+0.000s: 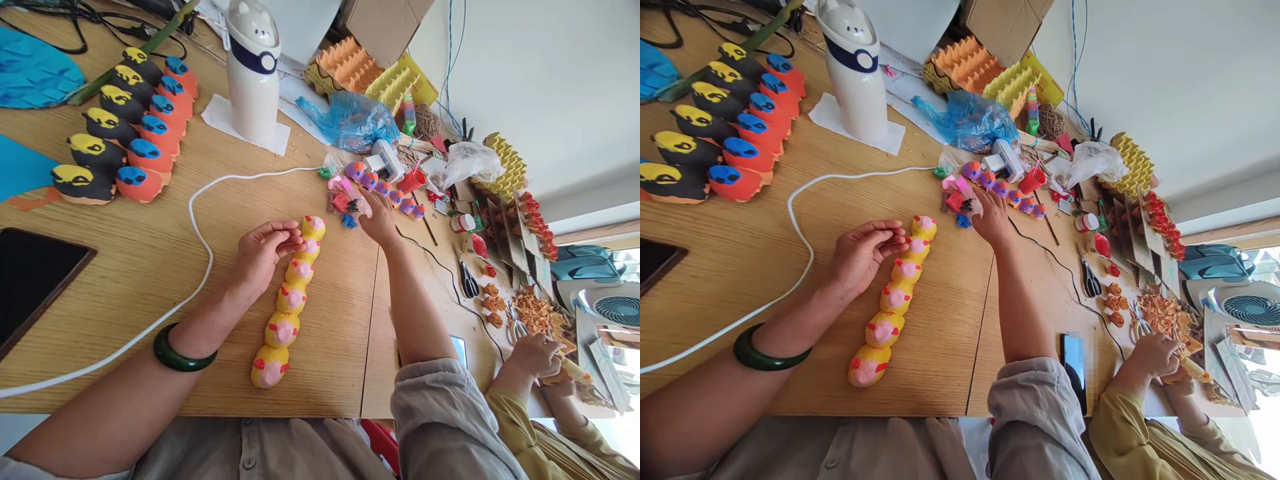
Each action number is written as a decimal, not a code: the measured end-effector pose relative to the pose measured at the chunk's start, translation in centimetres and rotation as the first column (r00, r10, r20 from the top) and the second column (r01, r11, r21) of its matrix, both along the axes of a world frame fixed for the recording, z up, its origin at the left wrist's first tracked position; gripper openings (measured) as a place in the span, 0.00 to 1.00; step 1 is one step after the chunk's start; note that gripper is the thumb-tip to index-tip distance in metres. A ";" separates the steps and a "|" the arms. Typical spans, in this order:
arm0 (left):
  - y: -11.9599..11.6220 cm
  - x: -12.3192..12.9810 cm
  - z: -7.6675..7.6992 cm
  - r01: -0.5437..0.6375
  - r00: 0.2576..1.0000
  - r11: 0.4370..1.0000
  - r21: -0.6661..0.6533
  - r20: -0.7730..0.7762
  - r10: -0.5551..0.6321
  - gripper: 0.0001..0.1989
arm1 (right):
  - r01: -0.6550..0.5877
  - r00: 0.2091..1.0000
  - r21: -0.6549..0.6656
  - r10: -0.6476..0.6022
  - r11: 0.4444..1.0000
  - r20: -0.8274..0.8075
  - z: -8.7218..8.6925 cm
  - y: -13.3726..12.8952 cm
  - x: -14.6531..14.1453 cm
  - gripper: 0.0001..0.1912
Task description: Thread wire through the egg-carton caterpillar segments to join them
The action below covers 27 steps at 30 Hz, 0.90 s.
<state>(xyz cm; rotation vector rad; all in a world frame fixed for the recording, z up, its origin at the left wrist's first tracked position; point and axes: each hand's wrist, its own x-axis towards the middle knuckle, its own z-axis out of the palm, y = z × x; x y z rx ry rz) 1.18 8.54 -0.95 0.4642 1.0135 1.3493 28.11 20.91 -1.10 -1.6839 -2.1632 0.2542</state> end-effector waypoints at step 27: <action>-1.8 -0.7 2.7 0.220 0.896 0.963 0.153 -0.421 -0.138 0.10 | 0.403 0.793 0.044 -0.326 0.914 -0.515 0.8 -16.7 -10.4 0.13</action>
